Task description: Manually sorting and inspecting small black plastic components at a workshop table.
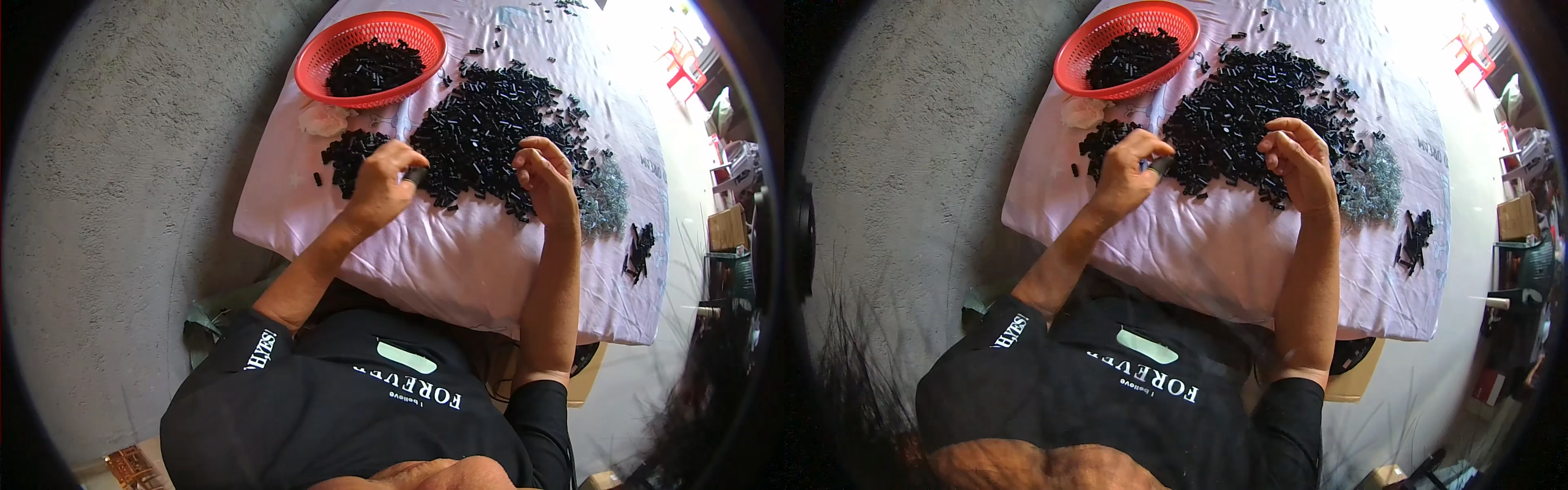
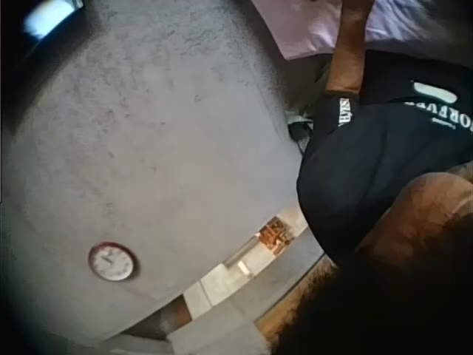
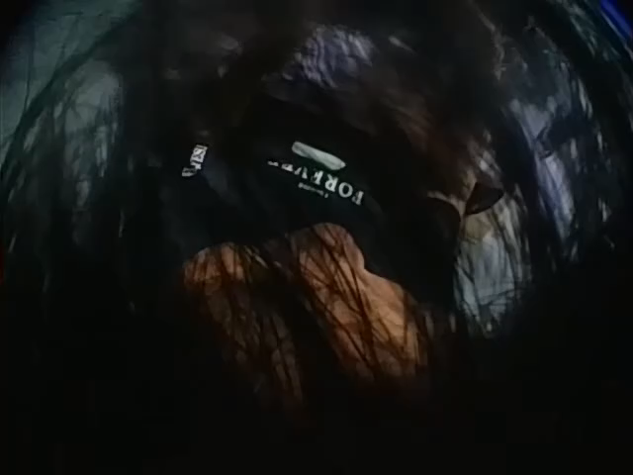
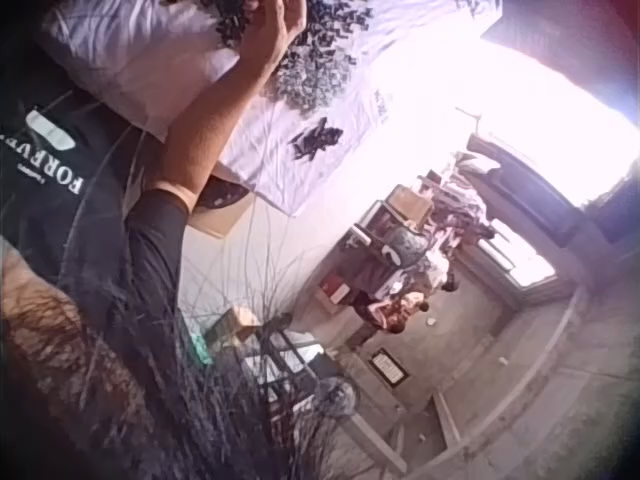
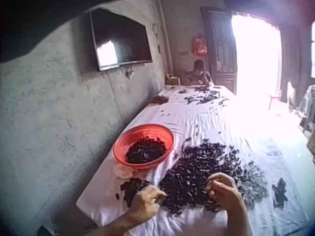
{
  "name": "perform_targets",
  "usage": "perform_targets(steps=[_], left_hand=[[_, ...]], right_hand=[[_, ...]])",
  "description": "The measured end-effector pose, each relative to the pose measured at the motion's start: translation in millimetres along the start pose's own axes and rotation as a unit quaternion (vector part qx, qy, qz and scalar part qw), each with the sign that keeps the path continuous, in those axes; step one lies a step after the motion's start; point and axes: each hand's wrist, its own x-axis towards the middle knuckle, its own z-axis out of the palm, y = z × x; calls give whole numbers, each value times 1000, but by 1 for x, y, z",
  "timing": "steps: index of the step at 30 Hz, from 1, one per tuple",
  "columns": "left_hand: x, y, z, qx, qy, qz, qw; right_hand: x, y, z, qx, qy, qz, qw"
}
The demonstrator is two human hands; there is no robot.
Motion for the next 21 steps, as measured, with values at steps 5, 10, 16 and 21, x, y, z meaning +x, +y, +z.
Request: perform_targets(steps=[5, 10, 16, 21], left_hand=[[16, 18, 37, -2, -81, 48, 996], [25, 24, 58, 39, -98, 79, 991], [28, 21, 61, 35, -78, 94, 992], [31, 38, 52, -73, -78, 11, 994]], right_hand=[[0, -1, -4, 1, 30, -23, 999], [0, -3, -1, 8, 40, -19, 999], [2, -4, 3, -19, 46, -4, 999], [0, -4, 9, -149, 48, 10, 988]])
